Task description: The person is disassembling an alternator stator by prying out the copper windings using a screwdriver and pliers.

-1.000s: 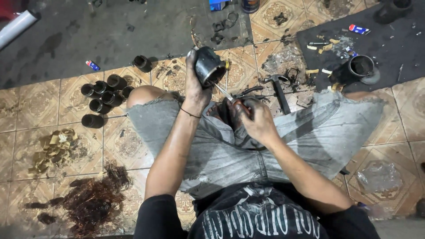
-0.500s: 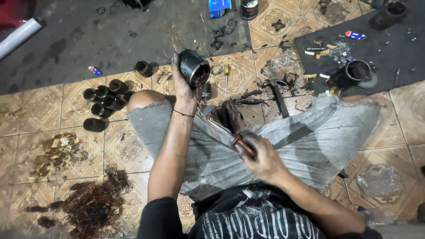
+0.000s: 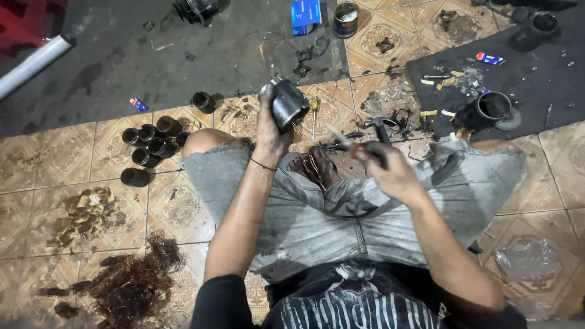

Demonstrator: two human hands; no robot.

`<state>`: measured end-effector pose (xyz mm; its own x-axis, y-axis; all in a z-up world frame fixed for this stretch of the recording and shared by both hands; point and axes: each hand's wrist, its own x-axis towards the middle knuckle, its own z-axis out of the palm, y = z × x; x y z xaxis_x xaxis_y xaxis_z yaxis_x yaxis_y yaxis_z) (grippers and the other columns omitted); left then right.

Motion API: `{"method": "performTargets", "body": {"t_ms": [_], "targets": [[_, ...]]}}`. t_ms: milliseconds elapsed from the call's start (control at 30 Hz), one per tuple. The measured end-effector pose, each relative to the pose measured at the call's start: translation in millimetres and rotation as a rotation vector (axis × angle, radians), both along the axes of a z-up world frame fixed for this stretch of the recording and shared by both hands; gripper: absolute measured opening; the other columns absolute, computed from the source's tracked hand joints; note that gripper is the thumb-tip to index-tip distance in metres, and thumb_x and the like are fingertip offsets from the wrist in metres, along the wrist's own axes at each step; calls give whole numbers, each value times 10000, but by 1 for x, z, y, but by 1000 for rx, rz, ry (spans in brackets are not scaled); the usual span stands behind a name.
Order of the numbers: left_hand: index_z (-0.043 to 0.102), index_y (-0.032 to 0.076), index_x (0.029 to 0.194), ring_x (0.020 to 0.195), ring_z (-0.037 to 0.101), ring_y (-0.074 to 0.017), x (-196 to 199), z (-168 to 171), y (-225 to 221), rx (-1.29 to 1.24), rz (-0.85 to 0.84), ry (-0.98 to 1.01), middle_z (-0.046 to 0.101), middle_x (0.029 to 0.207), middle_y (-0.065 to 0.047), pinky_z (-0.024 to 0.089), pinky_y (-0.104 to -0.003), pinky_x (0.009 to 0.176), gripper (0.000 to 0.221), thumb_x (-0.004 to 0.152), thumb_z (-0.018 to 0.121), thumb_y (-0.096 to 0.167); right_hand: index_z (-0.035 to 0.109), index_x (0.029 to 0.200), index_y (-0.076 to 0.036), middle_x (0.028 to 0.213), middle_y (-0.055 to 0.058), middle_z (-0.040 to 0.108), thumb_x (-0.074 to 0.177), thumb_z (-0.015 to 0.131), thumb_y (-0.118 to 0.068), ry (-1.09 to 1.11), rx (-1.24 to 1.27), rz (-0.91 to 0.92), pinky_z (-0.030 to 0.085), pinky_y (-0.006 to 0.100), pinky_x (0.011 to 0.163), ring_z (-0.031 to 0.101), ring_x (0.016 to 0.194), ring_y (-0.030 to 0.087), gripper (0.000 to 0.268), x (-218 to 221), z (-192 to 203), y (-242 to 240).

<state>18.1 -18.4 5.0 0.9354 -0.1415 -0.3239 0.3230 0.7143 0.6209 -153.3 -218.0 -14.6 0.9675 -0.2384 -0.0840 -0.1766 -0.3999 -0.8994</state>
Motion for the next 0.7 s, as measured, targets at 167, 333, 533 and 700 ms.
{"method": "performTargets", "body": {"t_ms": [167,333,533,700], "targets": [[593,60,1149,853,716,-270,4,-26,7,124,-71,-63,676,961,-126,613,-430,804,675,761,853,548,760,976,-104,830,149,741,974,706,-453,-10,-39,42,548,436,738,736,860,316,353,42,-51,29],[613,22,1104,802,713,-280,-4,3,4,144,60,5,672,900,-142,627,-440,727,667,728,850,518,730,982,-38,766,202,713,865,735,-237,-278,-161,-11,578,467,642,727,764,394,231,25,-63,63],[636,56,1100,888,712,-346,46,-45,31,-8,181,78,682,971,-192,603,-504,856,704,694,857,586,711,1041,7,784,252,691,796,694,-231,-178,-97,318,575,502,662,716,768,448,342,-49,-41,82],[619,18,1103,874,705,-366,32,-16,29,-157,155,141,660,963,-225,592,-525,871,740,658,887,545,700,1057,12,812,243,721,857,683,-199,-209,-130,298,595,448,671,742,772,402,291,-19,-19,42]]}}
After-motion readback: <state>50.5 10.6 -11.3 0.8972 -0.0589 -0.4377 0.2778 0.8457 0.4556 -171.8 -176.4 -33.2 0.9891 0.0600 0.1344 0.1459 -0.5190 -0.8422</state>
